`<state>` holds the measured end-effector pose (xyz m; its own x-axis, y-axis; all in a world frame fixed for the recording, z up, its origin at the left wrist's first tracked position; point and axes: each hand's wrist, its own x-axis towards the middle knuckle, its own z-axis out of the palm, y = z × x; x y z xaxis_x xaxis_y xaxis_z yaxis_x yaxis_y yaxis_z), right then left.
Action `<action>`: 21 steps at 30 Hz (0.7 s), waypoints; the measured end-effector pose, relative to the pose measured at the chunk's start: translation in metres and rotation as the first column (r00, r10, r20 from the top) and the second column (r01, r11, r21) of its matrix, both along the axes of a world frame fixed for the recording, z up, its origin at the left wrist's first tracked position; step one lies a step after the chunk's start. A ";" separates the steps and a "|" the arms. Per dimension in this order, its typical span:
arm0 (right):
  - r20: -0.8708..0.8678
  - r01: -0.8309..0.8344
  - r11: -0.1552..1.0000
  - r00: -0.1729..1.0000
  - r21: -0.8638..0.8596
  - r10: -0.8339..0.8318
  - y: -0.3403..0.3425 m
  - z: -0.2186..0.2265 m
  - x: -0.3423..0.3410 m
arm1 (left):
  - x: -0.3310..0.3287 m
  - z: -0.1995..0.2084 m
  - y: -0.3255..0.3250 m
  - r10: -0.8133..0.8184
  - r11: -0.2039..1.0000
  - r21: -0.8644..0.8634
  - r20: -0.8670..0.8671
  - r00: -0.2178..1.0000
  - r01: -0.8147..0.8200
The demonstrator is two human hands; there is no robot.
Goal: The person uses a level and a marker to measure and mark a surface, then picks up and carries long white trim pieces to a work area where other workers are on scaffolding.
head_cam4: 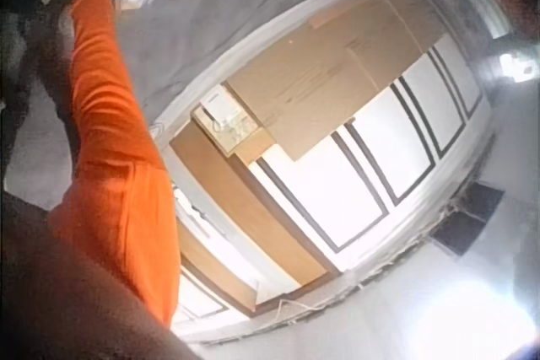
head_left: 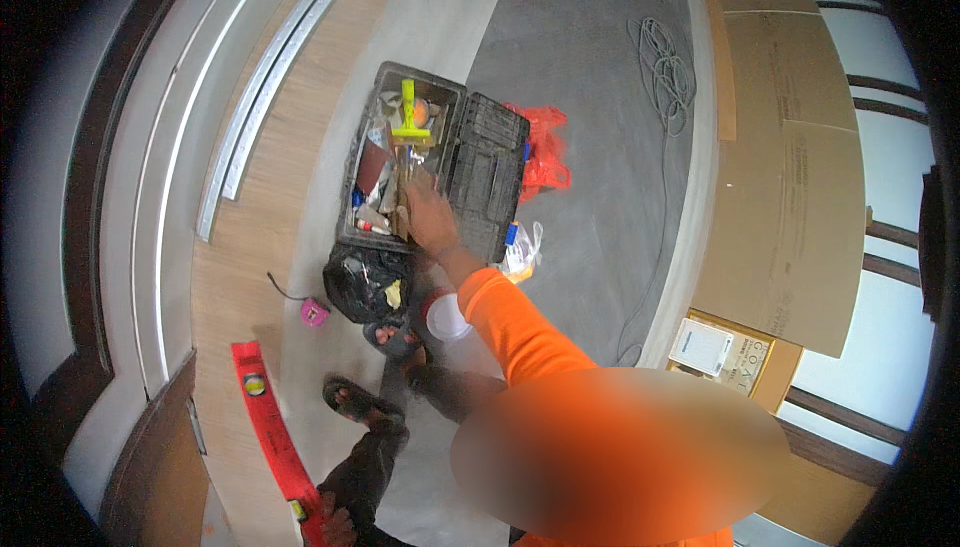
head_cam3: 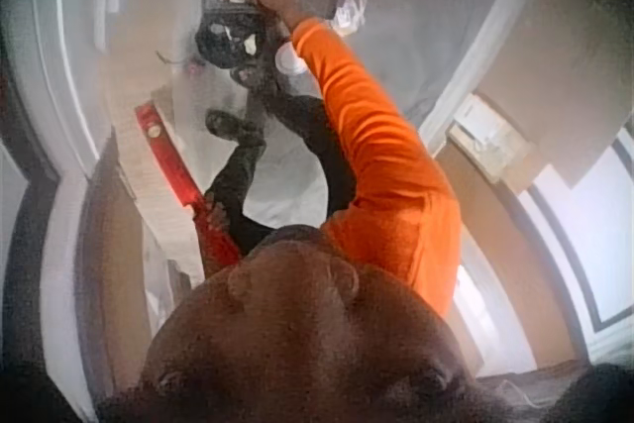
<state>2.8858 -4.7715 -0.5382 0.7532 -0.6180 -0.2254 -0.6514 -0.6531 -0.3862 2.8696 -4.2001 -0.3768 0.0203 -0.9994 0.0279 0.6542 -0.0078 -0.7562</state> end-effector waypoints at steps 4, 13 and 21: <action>0.147 0.038 0.994 0.988 0.101 -0.053 0.039 0.020 -0.057 | -0.037 0.040 0.013 -0.208 0.901 0.383 -0.038 0.977 0.206; -0.543 0.168 0.773 0.799 0.612 0.257 0.237 0.177 -0.451 | -0.066 0.143 -0.040 -0.318 0.866 0.426 0.062 0.946 0.263; -0.796 0.763 0.336 0.602 0.552 -0.060 0.284 0.308 -0.753 | -0.051 0.218 -0.138 -0.659 0.584 0.809 0.430 0.618 0.060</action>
<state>2.1332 -4.4877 -0.2299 -0.0713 -0.0412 -0.9966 -0.9813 0.1822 0.0626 2.8188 -4.3377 -0.1589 -0.0692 -0.6106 -0.7889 0.9967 -0.0768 -0.0279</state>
